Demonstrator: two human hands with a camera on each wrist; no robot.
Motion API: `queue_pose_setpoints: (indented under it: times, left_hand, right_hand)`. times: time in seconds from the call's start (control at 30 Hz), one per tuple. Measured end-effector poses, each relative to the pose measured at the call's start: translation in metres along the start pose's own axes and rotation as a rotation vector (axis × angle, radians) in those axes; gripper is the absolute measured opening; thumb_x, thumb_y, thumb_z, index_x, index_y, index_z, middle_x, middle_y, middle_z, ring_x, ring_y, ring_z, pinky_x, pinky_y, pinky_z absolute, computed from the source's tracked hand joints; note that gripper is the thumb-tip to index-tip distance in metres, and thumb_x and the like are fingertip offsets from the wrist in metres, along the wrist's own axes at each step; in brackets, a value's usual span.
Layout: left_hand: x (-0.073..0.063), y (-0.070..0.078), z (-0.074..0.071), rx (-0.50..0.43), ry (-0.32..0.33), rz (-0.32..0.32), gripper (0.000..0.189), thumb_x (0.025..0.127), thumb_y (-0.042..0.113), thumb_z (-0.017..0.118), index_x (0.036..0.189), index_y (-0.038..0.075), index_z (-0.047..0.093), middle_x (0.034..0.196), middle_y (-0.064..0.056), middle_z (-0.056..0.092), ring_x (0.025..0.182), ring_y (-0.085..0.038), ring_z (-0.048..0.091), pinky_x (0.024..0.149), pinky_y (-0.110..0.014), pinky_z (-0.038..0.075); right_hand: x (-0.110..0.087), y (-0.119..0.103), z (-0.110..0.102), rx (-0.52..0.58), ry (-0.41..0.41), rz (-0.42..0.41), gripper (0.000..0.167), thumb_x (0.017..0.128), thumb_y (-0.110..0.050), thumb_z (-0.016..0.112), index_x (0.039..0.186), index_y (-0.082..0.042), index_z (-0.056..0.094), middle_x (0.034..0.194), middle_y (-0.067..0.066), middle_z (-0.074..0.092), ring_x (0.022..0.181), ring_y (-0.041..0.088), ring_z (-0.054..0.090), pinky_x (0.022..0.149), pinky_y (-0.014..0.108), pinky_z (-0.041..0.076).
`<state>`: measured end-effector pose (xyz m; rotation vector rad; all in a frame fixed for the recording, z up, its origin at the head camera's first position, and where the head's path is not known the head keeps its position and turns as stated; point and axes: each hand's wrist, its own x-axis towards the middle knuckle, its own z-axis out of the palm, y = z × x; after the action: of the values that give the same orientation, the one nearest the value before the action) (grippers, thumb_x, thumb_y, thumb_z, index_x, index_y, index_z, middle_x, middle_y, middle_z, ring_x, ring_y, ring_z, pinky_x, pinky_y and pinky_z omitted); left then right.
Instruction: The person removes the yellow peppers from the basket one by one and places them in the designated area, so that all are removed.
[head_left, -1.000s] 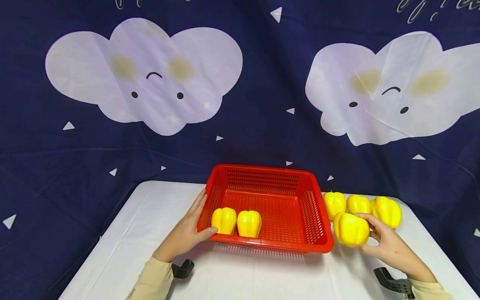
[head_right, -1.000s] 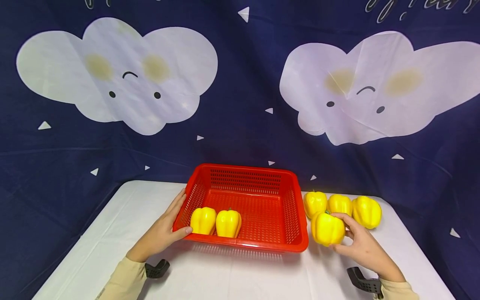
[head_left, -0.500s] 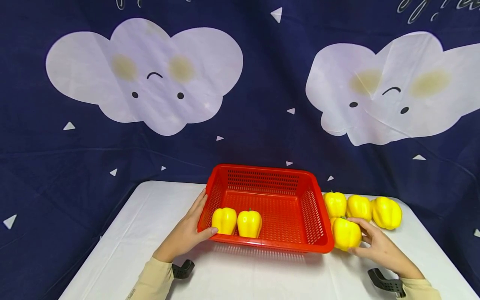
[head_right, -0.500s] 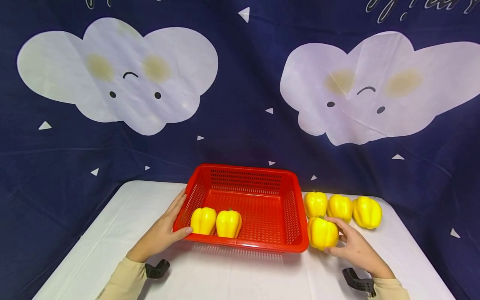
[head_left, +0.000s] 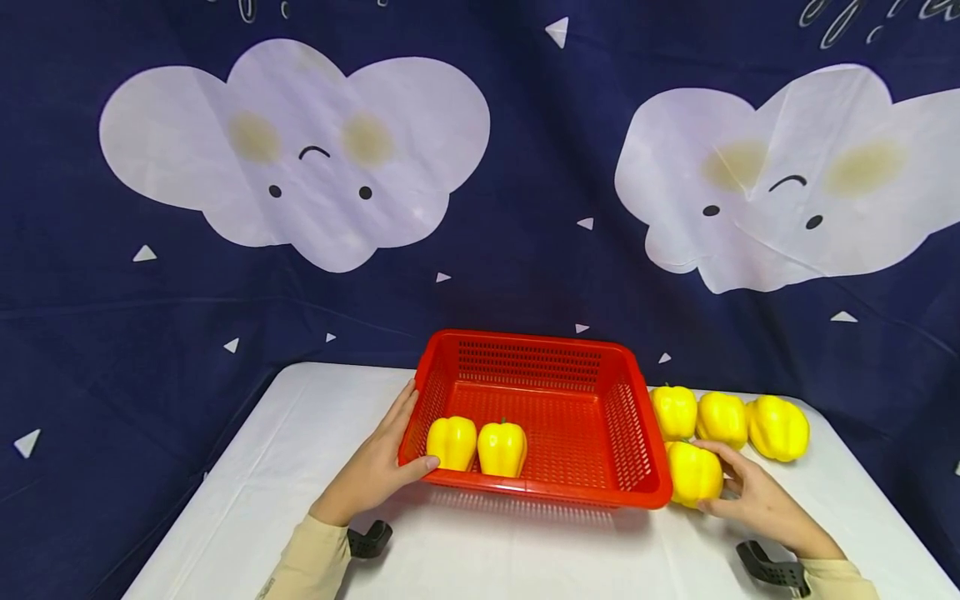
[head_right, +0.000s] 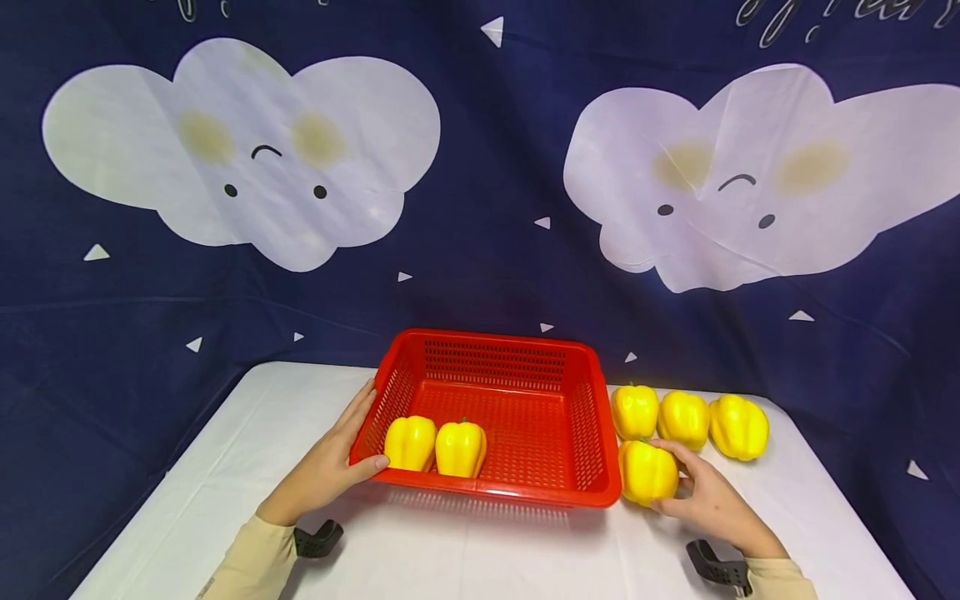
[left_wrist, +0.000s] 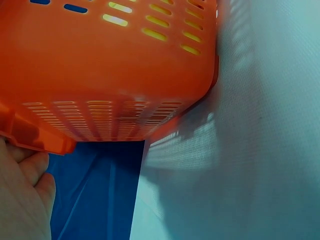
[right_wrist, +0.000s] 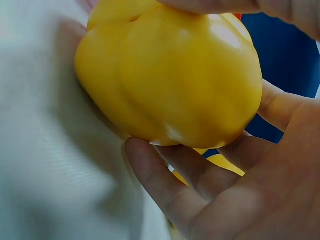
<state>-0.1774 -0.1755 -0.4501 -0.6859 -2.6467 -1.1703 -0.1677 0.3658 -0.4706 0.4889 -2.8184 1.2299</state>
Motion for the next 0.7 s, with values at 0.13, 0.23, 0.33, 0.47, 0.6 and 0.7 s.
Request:
queue_pose_setpoints:
  times: [0.13,0.23,0.33,0.47,0.6,0.7]
  left_hand:
    - [-0.0001,0.0010,-0.0004,0.004,0.000,-0.002,0.096,0.090,0.044,0.071,0.161,0.006,0.019,0.169,-0.002,0.009,0.150,-0.031,0.025,0.110,-0.059,0.036]
    - [-0.0002,0.0017,-0.0005,0.005,-0.001,-0.006,0.096,0.090,0.045,0.071,0.161,0.006,0.018,0.169,-0.001,0.009,0.149,-0.031,0.026,0.110,-0.059,0.037]
    - [-0.0002,0.0024,-0.0006,0.006,-0.002,-0.009,0.096,0.090,0.045,0.070,0.161,0.007,0.018,0.169,-0.001,0.008,0.149,-0.031,0.026,0.109,-0.059,0.037]
    - [0.0001,0.0030,-0.0007,0.003,-0.003,-0.009,0.096,0.090,0.045,0.070,0.161,0.007,0.018,0.169,-0.001,0.008,0.150,-0.031,0.026,0.109,-0.059,0.037]
    - [0.0004,0.0032,-0.0007,-0.003,-0.002,-0.012,0.096,0.090,0.046,0.070,0.161,0.007,0.018,0.169,-0.001,0.008,0.150,-0.030,0.025,0.109,-0.059,0.038]
    - [0.0004,0.0028,-0.0004,-0.005,-0.003,-0.013,0.096,0.090,0.046,0.070,0.161,0.007,0.018,0.169,-0.001,0.008,0.150,-0.030,0.025,0.109,-0.058,0.037]
  right_hand:
    - [-0.0009,0.0014,0.0002,0.021,-0.001,-0.014,0.077,0.074,-0.006,0.085,0.141,-0.004,0.048,0.137,0.009,0.048,0.111,-0.012,0.046,0.086,0.013,0.048]
    - [-0.0010,0.0018,0.0000,0.041,-0.011,-0.012,0.077,0.076,-0.006,0.084,0.143,-0.006,0.047,0.137,0.004,0.048,0.111,-0.011,0.047,0.084,0.017,0.051]
    - [-0.0007,0.0027,0.0002,0.048,-0.016,-0.005,0.076,0.077,-0.006,0.083,0.143,-0.007,0.046,0.138,0.003,0.047,0.112,-0.012,0.045,0.083,0.019,0.052]
    - [-0.0004,0.0038,0.0003,0.048,-0.015,-0.003,0.074,0.079,-0.006,0.082,0.144,-0.007,0.046,0.138,0.005,0.047,0.112,-0.012,0.045,0.083,0.019,0.052]
    - [-0.0002,0.0037,0.0004,0.033,-0.008,0.009,0.074,0.082,-0.008,0.080,0.147,-0.008,0.044,0.140,0.008,0.047,0.112,-0.011,0.044,0.082,0.019,0.052]
    - [0.0003,0.0037,0.0013,0.019,0.003,0.008,0.075,0.083,-0.010,0.080,0.148,-0.007,0.043,0.142,0.013,0.047,0.113,-0.015,0.041,0.085,0.015,0.049]
